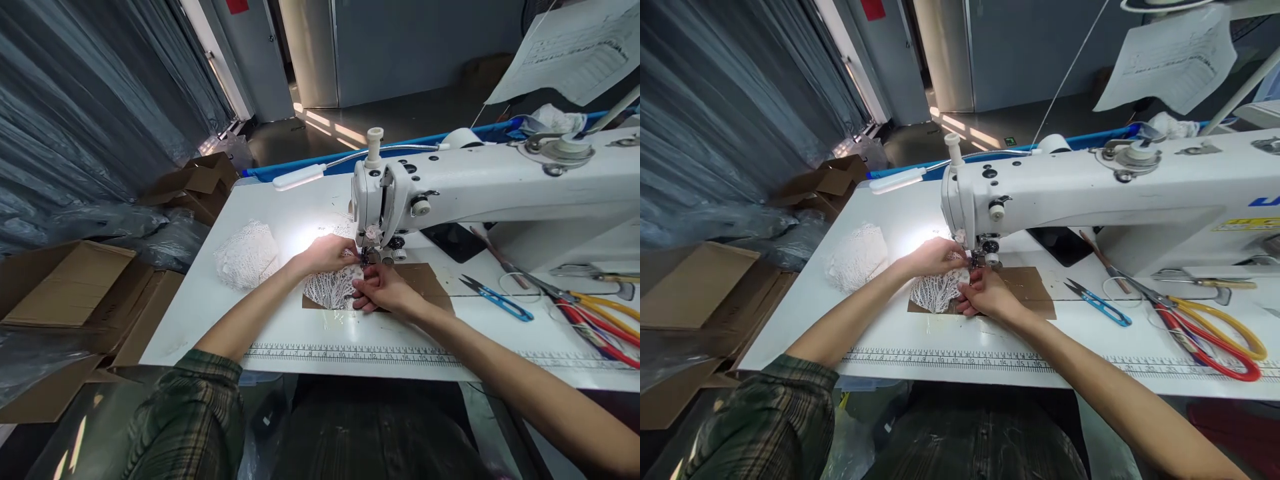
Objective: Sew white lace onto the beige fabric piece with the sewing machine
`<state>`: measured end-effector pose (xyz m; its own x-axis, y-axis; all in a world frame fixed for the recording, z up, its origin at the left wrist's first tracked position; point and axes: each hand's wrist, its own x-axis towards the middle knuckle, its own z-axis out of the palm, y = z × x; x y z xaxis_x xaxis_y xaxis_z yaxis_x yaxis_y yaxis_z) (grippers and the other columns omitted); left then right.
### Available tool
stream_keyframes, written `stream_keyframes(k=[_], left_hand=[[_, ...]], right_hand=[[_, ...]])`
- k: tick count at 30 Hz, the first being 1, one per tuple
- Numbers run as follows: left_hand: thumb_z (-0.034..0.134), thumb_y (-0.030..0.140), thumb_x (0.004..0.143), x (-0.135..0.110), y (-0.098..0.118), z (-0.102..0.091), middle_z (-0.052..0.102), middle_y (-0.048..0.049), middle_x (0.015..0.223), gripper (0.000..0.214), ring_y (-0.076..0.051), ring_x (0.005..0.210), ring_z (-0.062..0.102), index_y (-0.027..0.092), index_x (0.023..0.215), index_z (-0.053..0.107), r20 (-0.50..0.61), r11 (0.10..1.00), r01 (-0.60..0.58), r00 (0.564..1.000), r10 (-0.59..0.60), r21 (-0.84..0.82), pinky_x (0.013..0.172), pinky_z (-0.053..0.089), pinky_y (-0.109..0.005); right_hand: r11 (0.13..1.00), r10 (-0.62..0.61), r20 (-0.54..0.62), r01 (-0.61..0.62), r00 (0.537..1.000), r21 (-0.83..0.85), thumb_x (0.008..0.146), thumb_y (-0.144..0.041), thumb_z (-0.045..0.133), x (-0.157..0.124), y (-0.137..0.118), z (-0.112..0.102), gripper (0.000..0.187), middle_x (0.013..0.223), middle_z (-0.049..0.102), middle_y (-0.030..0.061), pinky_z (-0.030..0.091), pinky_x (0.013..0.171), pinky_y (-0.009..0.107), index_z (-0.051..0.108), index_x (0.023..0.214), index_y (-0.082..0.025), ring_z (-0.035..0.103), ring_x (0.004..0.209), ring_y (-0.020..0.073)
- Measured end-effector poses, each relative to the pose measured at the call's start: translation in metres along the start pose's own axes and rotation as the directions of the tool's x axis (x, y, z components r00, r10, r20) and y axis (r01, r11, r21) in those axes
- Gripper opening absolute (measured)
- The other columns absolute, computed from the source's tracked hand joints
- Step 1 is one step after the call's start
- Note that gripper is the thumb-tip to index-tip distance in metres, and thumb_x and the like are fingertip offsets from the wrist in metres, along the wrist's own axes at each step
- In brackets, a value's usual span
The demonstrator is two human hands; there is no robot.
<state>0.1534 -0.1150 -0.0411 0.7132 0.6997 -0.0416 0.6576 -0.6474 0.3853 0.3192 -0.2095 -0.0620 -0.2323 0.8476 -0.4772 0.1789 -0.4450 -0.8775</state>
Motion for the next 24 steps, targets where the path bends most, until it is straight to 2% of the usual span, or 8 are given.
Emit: stream_keyframes(k=[2,5,7,9,11,13,20,24], left_hand=[[0.068,0.042,0.085,-0.001,0.001,0.010,0.066,-0.0082,0.092,0.031,-0.017,0.071,0.059,0.013,0.098,0.065,-0.177,0.976,0.001,0.983,0.038,0.217,0.056,0.043,-0.026],[0.063,0.046,0.089,-0.022,-0.004,0.022,0.065,-0.0111,0.096,0.034,-0.017,0.073,0.058,0.012,0.094,0.064,-0.370,0.928,-0.114,0.895,0.251,0.355,0.060,0.045,-0.028],[0.059,0.044,0.093,-0.041,-0.007,0.026,0.066,-0.0094,0.097,0.032,-0.015,0.075,0.059,0.013,0.095,0.064,-0.301,0.876,-0.353,0.840,0.452,0.329,0.063,0.048,-0.028],[0.056,0.036,0.095,-0.054,-0.007,0.029,0.067,-0.0083,0.099,0.023,-0.014,0.077,0.060,0.014,0.097,0.064,-0.207,0.804,-0.507,0.789,0.578,0.311,0.067,0.049,-0.028],[0.051,0.021,0.096,-0.058,-0.004,0.031,0.068,-0.0075,0.094,0.016,-0.014,0.074,0.059,0.014,0.089,0.063,-0.150,0.758,-0.538,0.770,0.620,0.370,0.067,0.049,-0.028],[0.046,0.011,0.094,-0.056,0.000,0.034,0.066,-0.0064,0.083,0.021,-0.014,0.068,0.056,0.014,0.078,0.060,-0.120,0.726,-0.531,0.766,0.632,0.437,0.064,0.046,-0.029],[0.047,0.020,0.096,-0.047,0.002,0.040,0.065,-0.0058,0.088,0.015,-0.015,0.071,0.056,0.017,0.095,0.062,-0.197,0.794,-0.458,0.803,0.562,0.399,0.067,0.048,-0.031],[0.047,0.012,0.095,-0.051,0.001,0.045,0.069,-0.0082,0.102,0.016,-0.016,0.084,0.061,0.015,0.092,0.062,-0.249,0.817,-0.454,0.796,0.551,0.356,0.078,0.052,-0.033]], right_hand=[[0.994,0.031,0.043,-0.026,0.999,-0.108,0.088,-0.038,0.064,-0.004,0.001,-0.009,0.037,0.073,0.070,0.0060,0.055,0.054,0.031,0.045,0.111,-0.017,0.069,0.061,0.0191],[0.919,-0.060,0.039,0.071,0.997,-0.388,0.089,-0.049,0.057,-0.007,0.006,-0.035,0.032,0.072,0.070,0.0057,0.047,0.049,0.029,0.055,0.099,-0.018,0.066,0.058,0.0190],[0.721,-0.313,-0.013,0.228,0.950,-0.654,0.092,-0.045,0.050,-0.004,0.009,-0.050,0.029,0.073,0.070,0.0048,0.044,0.055,0.029,0.063,0.092,-0.019,0.063,0.060,0.0175],[0.459,-0.513,0.079,0.351,0.855,-0.816,0.095,-0.038,0.044,0.002,0.010,-0.057,0.030,0.083,0.071,0.0056,0.038,0.057,0.028,0.067,0.104,-0.021,0.061,0.064,0.0168],[0.235,-0.569,0.224,0.418,0.791,-0.877,0.097,-0.033,0.039,0.009,0.009,-0.057,0.036,0.098,0.070,0.0077,0.031,0.054,0.027,0.064,0.122,-0.026,0.060,0.068,0.0171],[0.108,-0.531,0.308,0.423,0.790,-0.900,0.098,-0.031,0.036,0.015,0.007,-0.053,0.041,0.106,0.067,0.0104,0.025,0.051,0.026,0.058,0.132,-0.029,0.059,0.071,0.0186],[0.137,-0.505,0.247,0.359,0.827,-0.923,0.096,-0.032,0.039,0.017,0.010,-0.045,0.041,0.115,0.062,0.0133,0.029,0.051,0.026,0.059,0.132,-0.027,0.060,0.082,0.0228],[0.374,-0.559,0.120,0.379,0.820,-0.846,0.094,-0.032,0.044,0.012,0.020,-0.056,0.038,0.108,0.068,0.0081,0.043,0.062,0.029,0.063,0.127,-0.027,0.063,0.081,0.0201]])
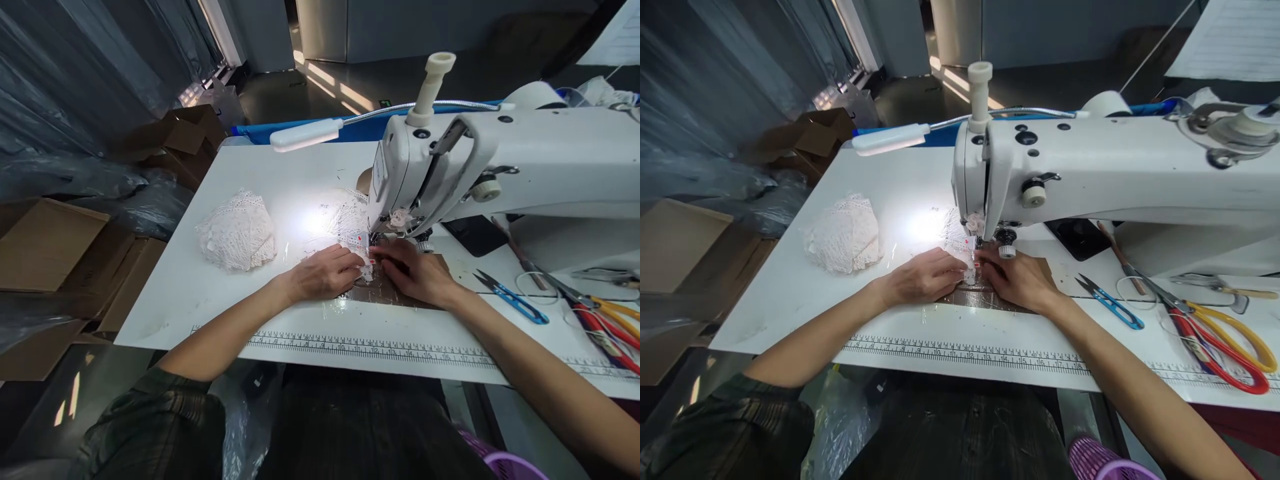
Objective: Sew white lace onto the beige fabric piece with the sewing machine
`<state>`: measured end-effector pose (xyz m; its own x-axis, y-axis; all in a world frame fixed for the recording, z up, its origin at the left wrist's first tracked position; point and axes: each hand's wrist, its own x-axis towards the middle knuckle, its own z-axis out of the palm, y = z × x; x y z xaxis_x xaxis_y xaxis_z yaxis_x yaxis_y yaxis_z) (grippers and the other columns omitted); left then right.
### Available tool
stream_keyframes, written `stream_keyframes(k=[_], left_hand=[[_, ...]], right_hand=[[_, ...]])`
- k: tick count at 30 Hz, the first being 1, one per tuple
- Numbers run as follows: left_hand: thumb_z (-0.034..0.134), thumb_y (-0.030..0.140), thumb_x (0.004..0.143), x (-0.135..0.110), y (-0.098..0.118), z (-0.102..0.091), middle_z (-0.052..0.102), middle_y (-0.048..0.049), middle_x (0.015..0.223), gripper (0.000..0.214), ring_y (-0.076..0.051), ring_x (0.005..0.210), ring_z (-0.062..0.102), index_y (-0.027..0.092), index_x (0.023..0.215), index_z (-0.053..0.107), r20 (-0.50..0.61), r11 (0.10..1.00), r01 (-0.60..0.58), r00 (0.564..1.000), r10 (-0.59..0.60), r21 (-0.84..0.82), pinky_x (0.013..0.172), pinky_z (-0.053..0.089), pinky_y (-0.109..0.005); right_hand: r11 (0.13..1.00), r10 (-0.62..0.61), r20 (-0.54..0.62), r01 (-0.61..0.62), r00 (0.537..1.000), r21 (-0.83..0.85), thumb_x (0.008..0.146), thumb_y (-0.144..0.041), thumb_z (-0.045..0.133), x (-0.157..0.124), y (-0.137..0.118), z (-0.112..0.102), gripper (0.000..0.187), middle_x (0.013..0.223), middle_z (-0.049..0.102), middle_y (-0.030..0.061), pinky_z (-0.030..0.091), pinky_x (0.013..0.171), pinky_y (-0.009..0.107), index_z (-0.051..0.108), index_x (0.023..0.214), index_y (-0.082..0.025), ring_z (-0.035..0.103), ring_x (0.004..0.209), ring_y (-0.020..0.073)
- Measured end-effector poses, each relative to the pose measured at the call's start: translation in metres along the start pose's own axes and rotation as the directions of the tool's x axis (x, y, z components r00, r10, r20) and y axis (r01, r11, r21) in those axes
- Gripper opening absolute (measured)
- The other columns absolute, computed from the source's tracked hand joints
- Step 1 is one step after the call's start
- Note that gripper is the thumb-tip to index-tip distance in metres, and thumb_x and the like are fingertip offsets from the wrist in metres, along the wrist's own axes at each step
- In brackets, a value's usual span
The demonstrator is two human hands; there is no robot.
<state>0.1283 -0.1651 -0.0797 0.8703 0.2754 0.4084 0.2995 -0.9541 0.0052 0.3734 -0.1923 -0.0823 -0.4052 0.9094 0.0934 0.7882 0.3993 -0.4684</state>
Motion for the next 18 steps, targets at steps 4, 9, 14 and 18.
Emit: stream_keyframes(k=[4,9,14,18], left_hand=[[0.047,0.012,0.093,-0.0038,-0.0006,0.0035,0.070,-0.0093,0.101,0.016,-0.015,0.088,0.064,0.013,0.102,0.060,-0.100,0.989,0.073,0.991,-0.086,-0.130,0.079,0.056,-0.032],[0.046,0.013,0.091,-0.0036,-0.0017,0.0057,0.070,-0.0084,0.100,0.018,-0.016,0.084,0.064,0.014,0.103,0.060,-0.048,0.979,0.144,0.987,-0.152,-0.144,0.074,0.054,-0.033],[0.053,0.021,0.093,-0.0007,-0.0002,0.0035,0.071,-0.0056,0.098,0.015,-0.017,0.079,0.063,0.018,0.104,0.062,0.000,0.998,0.057,0.998,-0.057,-0.010,0.068,0.046,-0.032],[0.055,0.021,0.093,-0.0007,0.0012,0.0015,0.071,-0.0054,0.103,0.010,-0.016,0.082,0.063,0.019,0.096,0.064,-0.009,0.999,0.021,1.000,-0.020,0.040,0.073,0.046,-0.034]], right_hand=[[0.972,-0.073,-0.007,0.073,0.997,0.222,0.087,-0.022,0.049,-0.0087,0.0061,-0.0053,0.029,0.101,0.070,0.0039,0.050,0.075,0.032,0.074,0.100,-0.025,0.065,0.084,0.0184],[0.926,-0.345,0.027,0.335,0.938,0.173,0.086,-0.021,0.051,-0.0108,0.0017,-0.0033,0.034,0.103,0.068,0.0077,0.051,0.078,0.035,0.074,0.109,-0.027,0.063,0.089,0.0197],[0.918,-0.393,0.042,0.389,0.918,0.081,0.088,-0.020,0.049,-0.0106,-0.0014,-0.0005,0.035,0.102,0.065,0.0097,0.049,0.075,0.035,0.074,0.111,-0.028,0.059,0.088,0.0202],[0.919,-0.391,0.051,0.387,0.919,0.076,0.087,-0.020,0.050,-0.0107,-0.0023,-0.0016,0.035,0.100,0.065,0.0096,0.048,0.076,0.035,0.075,0.110,-0.028,0.059,0.087,0.0206]])
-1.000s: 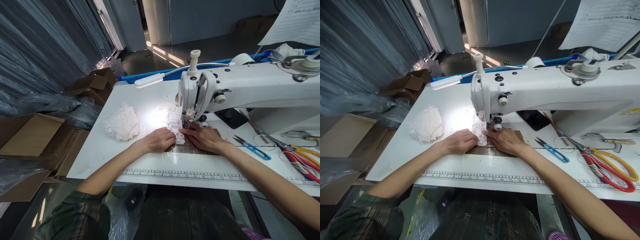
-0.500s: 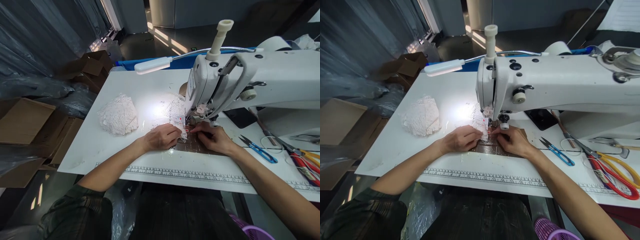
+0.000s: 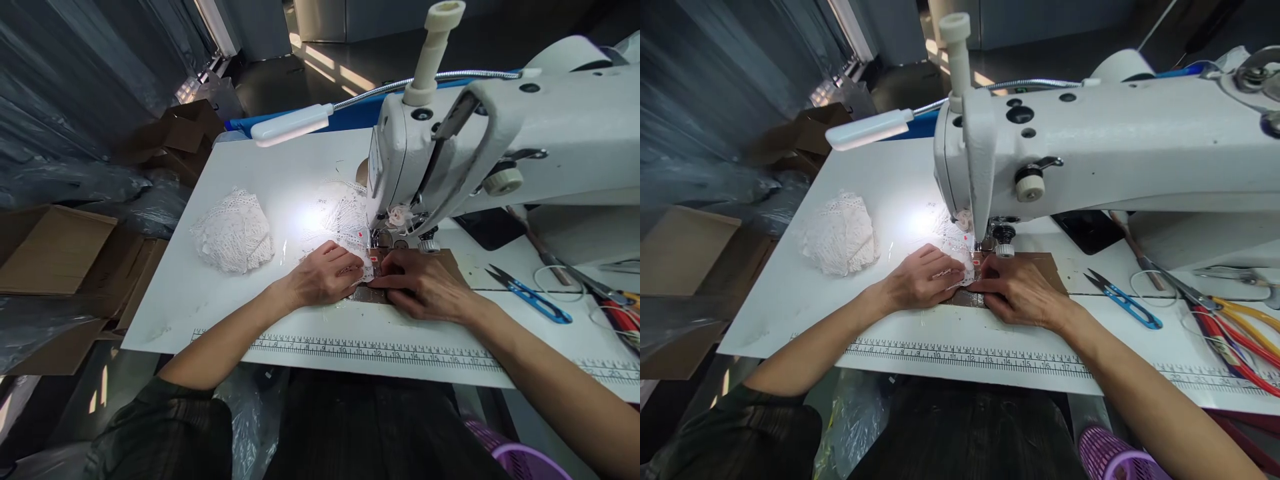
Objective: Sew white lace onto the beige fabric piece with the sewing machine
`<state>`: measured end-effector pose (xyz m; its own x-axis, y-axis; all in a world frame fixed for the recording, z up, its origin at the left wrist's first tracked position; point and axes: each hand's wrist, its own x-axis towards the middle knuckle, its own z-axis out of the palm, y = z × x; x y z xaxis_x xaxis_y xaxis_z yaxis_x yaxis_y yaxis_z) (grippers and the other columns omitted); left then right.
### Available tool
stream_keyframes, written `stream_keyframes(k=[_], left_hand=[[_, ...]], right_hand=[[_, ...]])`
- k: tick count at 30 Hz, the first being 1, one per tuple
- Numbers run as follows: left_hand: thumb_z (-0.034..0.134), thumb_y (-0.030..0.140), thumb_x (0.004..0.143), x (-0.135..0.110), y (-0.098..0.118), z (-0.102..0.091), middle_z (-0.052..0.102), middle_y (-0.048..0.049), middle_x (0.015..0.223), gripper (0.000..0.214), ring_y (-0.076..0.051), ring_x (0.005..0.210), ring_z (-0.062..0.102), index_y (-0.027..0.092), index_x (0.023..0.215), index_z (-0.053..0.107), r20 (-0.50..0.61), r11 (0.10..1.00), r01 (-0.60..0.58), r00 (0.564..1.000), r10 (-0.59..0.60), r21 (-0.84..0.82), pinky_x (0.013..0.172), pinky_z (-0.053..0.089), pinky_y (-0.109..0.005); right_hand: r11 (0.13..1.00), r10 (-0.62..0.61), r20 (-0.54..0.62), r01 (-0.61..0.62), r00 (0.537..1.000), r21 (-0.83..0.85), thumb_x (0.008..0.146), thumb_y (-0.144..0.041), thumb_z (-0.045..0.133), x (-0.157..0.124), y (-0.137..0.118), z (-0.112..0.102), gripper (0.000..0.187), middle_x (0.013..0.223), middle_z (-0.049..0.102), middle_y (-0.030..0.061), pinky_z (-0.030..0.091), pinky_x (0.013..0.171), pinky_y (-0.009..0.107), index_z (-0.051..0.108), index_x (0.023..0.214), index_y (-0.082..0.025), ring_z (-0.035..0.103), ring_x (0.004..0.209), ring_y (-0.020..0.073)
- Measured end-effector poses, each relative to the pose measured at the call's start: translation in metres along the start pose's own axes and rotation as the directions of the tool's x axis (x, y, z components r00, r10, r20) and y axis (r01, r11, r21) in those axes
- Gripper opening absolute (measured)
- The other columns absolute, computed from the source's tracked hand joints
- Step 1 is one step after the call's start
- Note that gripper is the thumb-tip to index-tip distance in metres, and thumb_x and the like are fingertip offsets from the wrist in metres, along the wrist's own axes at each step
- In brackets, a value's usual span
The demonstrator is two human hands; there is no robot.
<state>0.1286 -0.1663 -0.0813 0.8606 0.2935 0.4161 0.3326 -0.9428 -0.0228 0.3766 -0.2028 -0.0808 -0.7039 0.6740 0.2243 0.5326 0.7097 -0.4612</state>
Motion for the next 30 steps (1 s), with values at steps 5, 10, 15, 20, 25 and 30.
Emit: stream_keyframes(k=[5,10,15,20,25,30], left_hand=[[0.053,0.016,0.093,-0.001,0.001,0.002,0.070,-0.0080,0.116,0.012,-0.018,0.096,0.066,0.017,0.093,0.065,0.007,0.999,-0.013,1.000,0.013,-0.035,0.083,0.052,-0.037],[0.052,0.011,0.092,-0.002,0.002,0.006,0.070,-0.0093,0.113,0.015,-0.020,0.105,0.067,0.015,0.097,0.066,-0.026,0.996,0.007,1.000,-0.009,-0.085,0.094,0.055,-0.040],[0.057,0.013,0.091,-0.002,0.004,0.009,0.071,-0.0099,0.109,0.012,-0.020,0.102,0.068,0.013,0.100,0.065,-0.057,0.996,0.014,0.998,-0.019,-0.085,0.096,0.056,-0.041],[0.056,0.014,0.092,-0.002,0.005,0.009,0.072,-0.0082,0.108,0.011,-0.019,0.099,0.068,0.014,0.100,0.063,-0.072,0.999,0.011,0.997,-0.013,-0.038,0.095,0.055,-0.040],[0.056,0.015,0.091,0.000,0.006,0.007,0.071,-0.0062,0.101,0.008,-0.017,0.095,0.068,0.015,0.096,0.064,-0.076,1.000,0.020,0.997,-0.020,-0.007,0.099,0.052,-0.039],[0.056,0.014,0.091,0.003,0.006,0.003,0.073,-0.0038,0.099,0.009,-0.014,0.083,0.066,0.016,0.090,0.065,-0.085,0.999,-0.011,0.996,0.015,0.048,0.093,0.052,-0.038]], right_hand=[[1.000,0.018,-0.004,-0.018,1.000,0.006,0.086,-0.022,0.051,0.001,-0.001,-0.001,0.034,0.100,0.065,0.0090,0.048,0.077,0.035,0.076,0.108,-0.030,0.058,0.087,0.0208],[1.000,0.009,0.001,-0.009,1.000,0.012,0.087,-0.020,0.050,0.002,-0.003,-0.001,0.036,0.102,0.064,0.0093,0.048,0.078,0.035,0.075,0.111,-0.030,0.059,0.089,0.0206],[0.999,0.012,0.016,-0.012,1.000,0.036,0.086,-0.020,0.051,0.001,-0.002,-0.004,0.036,0.104,0.064,0.0081,0.049,0.078,0.034,0.074,0.112,-0.030,0.059,0.090,0.0199],[0.992,0.075,-0.081,-0.065,0.994,0.112,0.090,-0.021,0.047,0.002,0.006,-0.001,0.039,0.105,0.065,0.0078,0.050,0.078,0.031,0.068,0.123,-0.026,0.062,0.088,0.0173],[0.978,0.153,-0.131,-0.169,0.980,-0.120,0.091,-0.024,0.047,0.006,0.007,0.010,0.040,0.095,0.065,0.0093,0.048,0.064,0.030,0.066,0.126,-0.025,0.059,0.076,0.0185],[0.974,0.148,-0.127,-0.167,0.981,-0.155,0.091,-0.023,0.049,0.007,0.003,0.013,0.041,0.103,0.063,0.0104,0.050,0.068,0.032,0.062,0.130,-0.025,0.059,0.078,0.0190]])
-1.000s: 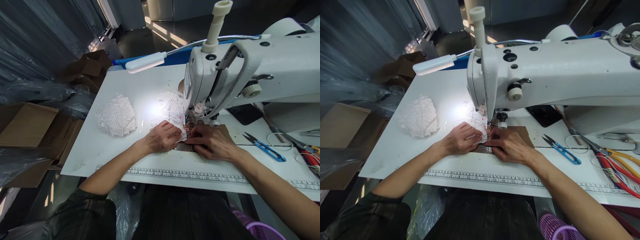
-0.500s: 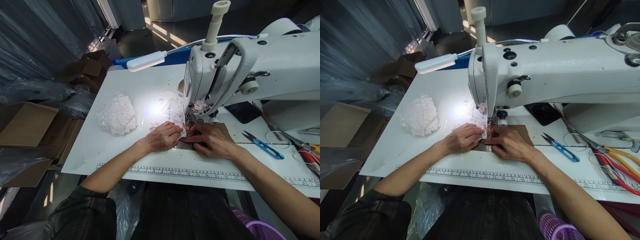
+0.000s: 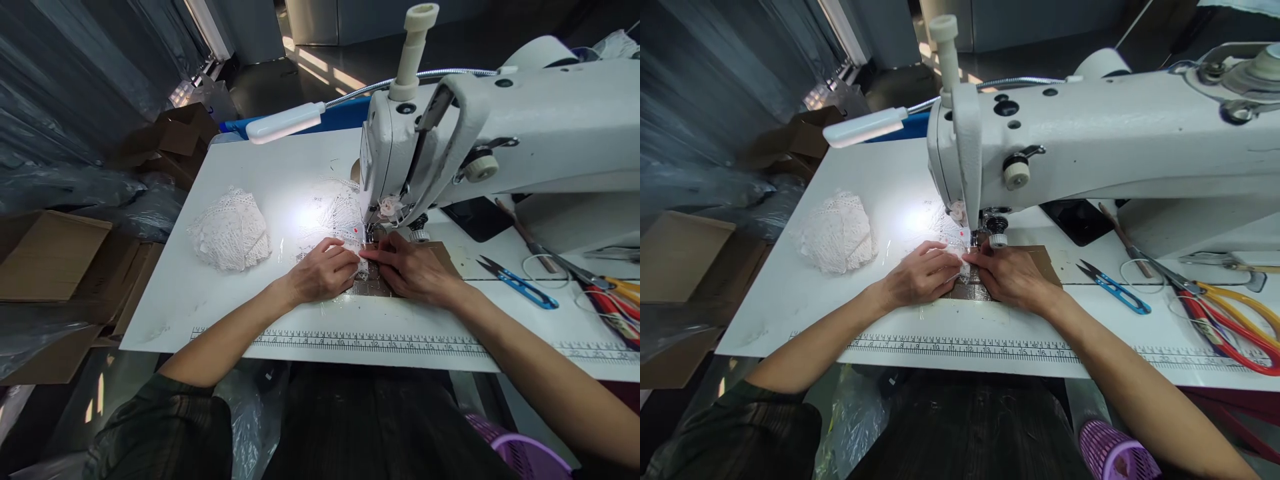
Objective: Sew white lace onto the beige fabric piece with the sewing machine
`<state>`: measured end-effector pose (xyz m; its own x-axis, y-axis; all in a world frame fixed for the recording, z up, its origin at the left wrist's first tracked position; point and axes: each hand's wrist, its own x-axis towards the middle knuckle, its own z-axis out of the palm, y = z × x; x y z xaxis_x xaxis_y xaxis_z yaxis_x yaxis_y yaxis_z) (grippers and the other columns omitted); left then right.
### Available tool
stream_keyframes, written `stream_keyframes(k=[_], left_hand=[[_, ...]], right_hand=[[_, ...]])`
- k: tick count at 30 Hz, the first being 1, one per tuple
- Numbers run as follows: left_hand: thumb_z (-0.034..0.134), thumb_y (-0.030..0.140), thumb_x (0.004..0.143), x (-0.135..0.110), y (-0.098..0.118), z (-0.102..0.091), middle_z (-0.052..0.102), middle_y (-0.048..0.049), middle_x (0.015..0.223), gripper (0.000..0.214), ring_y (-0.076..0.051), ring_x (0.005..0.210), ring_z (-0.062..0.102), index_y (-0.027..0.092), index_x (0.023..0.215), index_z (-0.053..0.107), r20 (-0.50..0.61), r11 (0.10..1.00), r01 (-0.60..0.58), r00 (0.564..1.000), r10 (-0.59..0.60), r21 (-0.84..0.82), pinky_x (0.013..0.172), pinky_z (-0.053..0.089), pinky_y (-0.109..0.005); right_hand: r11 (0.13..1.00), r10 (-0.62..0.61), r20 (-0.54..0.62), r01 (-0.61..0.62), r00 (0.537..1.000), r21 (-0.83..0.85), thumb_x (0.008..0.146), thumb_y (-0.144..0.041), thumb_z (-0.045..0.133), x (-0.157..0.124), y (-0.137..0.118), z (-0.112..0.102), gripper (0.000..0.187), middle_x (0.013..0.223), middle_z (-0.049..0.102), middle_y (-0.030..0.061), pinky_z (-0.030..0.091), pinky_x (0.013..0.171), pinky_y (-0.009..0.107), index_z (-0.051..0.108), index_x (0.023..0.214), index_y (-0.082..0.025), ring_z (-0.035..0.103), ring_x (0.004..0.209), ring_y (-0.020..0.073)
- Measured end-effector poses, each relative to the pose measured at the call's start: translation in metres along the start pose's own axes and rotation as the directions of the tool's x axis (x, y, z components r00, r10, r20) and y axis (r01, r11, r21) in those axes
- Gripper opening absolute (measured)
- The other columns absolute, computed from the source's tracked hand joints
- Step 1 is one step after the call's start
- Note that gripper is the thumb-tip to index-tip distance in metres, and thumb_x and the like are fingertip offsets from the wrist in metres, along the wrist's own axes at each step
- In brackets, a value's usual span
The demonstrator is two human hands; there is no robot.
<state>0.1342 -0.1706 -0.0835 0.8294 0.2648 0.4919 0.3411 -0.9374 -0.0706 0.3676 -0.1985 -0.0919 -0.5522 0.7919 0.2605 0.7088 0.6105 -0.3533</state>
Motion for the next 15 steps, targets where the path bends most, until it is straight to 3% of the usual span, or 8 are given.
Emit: stream_keyframes(k=[6,11,15], left_hand=[[0.056,0.014,0.092,0.000,0.001,-0.001,0.074,-0.0039,0.100,0.011,-0.013,0.076,0.064,0.015,0.086,0.065,-0.010,1.000,0.000,1.000,0.000,0.023,0.080,0.050,-0.036],[0.056,0.015,0.092,0.000,0.002,0.000,0.074,-0.0042,0.099,0.013,-0.013,0.076,0.063,0.016,0.083,0.065,-0.013,1.000,-0.002,1.000,0.002,0.026,0.077,0.049,-0.035],[0.057,0.015,0.092,-0.001,0.002,0.001,0.074,-0.0041,0.100,0.011,-0.014,0.073,0.062,0.016,0.085,0.066,-0.020,0.999,-0.009,1.000,0.009,0.036,0.075,0.048,-0.035]], right_hand=[[0.992,0.042,-0.017,-0.039,0.999,0.120,0.094,-0.020,0.042,-0.003,0.001,-0.004,0.042,0.103,0.065,0.0118,0.053,0.075,0.035,0.062,0.130,-0.019,0.063,0.084,0.0210],[0.982,0.108,-0.068,-0.096,0.992,0.162,0.089,-0.013,0.045,-0.005,0.001,-0.009,0.042,0.106,0.069,0.0074,0.054,0.079,0.031,0.067,0.124,-0.022,0.066,0.086,0.0188],[0.982,0.039,-0.057,-0.027,0.998,0.189,0.089,-0.012,0.046,-0.006,0.001,-0.011,0.041,0.109,0.066,0.0088,0.055,0.083,0.034,0.069,0.121,-0.023,0.065,0.090,0.0192]])
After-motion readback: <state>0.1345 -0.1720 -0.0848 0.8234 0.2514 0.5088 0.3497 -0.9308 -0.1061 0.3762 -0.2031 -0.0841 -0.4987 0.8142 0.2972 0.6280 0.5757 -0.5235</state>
